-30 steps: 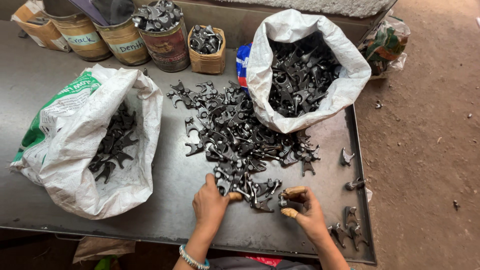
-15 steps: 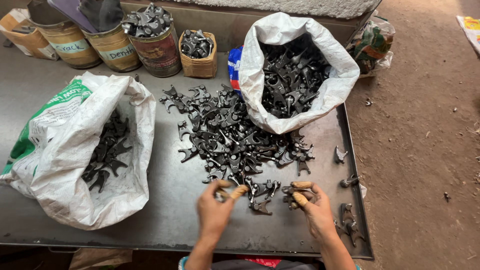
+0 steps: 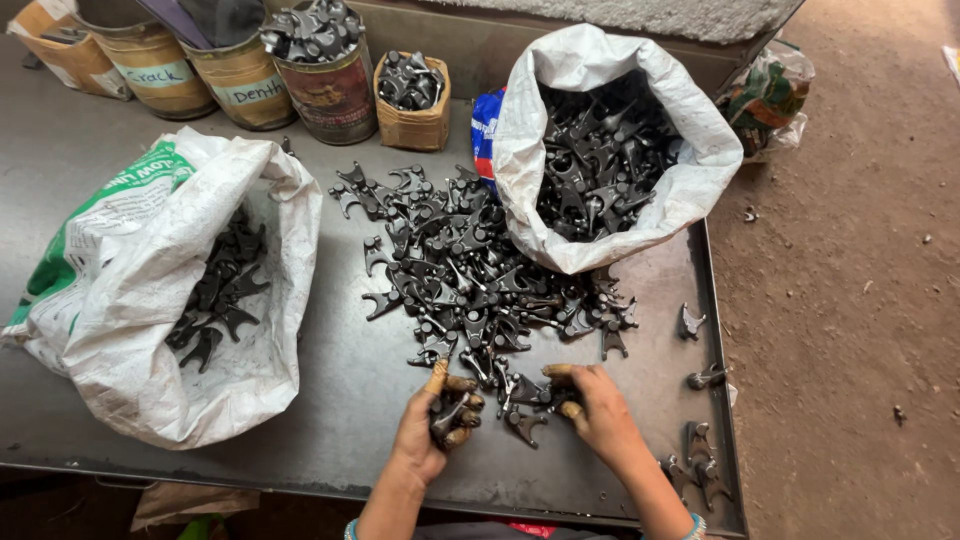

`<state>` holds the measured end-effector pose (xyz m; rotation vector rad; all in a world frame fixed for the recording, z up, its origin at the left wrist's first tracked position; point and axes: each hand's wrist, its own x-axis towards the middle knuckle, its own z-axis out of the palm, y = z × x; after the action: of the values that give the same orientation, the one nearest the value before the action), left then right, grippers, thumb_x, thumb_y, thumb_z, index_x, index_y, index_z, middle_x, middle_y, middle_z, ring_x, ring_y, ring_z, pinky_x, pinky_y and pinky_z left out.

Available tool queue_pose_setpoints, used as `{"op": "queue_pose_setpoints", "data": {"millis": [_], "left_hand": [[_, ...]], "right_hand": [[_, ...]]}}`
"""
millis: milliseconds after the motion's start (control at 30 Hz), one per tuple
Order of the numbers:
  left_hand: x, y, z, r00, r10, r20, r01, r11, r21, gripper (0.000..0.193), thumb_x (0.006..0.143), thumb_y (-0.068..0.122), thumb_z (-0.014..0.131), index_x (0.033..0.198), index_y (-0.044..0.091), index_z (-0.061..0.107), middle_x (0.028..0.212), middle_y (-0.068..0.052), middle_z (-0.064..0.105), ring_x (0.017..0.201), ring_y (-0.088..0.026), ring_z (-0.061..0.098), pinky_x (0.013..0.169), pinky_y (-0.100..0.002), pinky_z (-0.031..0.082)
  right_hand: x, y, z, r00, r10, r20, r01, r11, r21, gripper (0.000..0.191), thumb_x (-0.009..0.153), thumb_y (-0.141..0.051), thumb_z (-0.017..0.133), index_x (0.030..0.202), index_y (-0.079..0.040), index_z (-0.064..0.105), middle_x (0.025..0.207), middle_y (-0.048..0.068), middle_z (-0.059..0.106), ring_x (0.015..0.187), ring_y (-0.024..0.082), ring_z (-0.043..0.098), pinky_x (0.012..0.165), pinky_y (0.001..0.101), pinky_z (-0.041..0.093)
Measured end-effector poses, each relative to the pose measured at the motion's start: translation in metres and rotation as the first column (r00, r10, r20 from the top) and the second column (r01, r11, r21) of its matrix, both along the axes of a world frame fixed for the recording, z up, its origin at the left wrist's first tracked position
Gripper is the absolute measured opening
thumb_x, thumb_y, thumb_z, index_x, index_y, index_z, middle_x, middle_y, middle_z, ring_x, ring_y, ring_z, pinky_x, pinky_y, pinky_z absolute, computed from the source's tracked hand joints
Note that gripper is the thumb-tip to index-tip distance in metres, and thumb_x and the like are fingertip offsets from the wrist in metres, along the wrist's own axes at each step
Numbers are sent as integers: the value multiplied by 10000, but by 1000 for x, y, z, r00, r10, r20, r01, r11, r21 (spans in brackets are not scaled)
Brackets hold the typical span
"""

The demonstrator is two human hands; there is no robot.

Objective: The person sorts small dark metal castings on a metal table, picking pieces one at a time from a spread pile and placing them into a white woven sack, while other pieces remain in cans and a second sack on the table.

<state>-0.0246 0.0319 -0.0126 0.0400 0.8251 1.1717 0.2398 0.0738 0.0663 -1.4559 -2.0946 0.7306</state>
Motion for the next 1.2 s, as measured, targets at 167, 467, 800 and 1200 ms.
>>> {"op": "queue_pose_setpoints", "data": {"millis": [167,467,800,1200], "left_hand": [[-3,-3,6,1000,-6,-27,8,999,39,302,921,318,653,1073,62,704,854,-143,759,601,-187,689,435,-281,499],[27,-10,37,978,-195,-69,197,980,29,381,912,360,674,1145,59,693,988,-153,795,715,-211,748,545,-358,603],[34,-18,4,979,-131,156,136,990,-24,440,937,463,608,1129,76,692,940,-125,770,744,-268,759,548,-389,593],[10,-18,1,977,-91,193,95,995,-11,495,944,529,575,1112,83,708,909,-122,767,739,-283,739,557,-399,575]], "right_hand": [[41,-9,-34,821,-265,-507,47,914,-402,497,776,32,788,1228,-53,599,1044,81,737,963,164,704,798,294,589],[42,-22,-35,411,-551,-726,-199,723,-662,410,870,-180,737,1223,-26,597,884,100,720,689,127,620,557,255,495],[-28,0,12,998,62,10,-62,996,60,423,661,-47,839,1048,-56,670,975,80,678,965,291,599,851,397,500],[24,-16,-38,790,-252,-559,96,951,-292,503,685,-29,894,1107,-38,619,1006,45,691,919,160,653,833,324,553]]}}
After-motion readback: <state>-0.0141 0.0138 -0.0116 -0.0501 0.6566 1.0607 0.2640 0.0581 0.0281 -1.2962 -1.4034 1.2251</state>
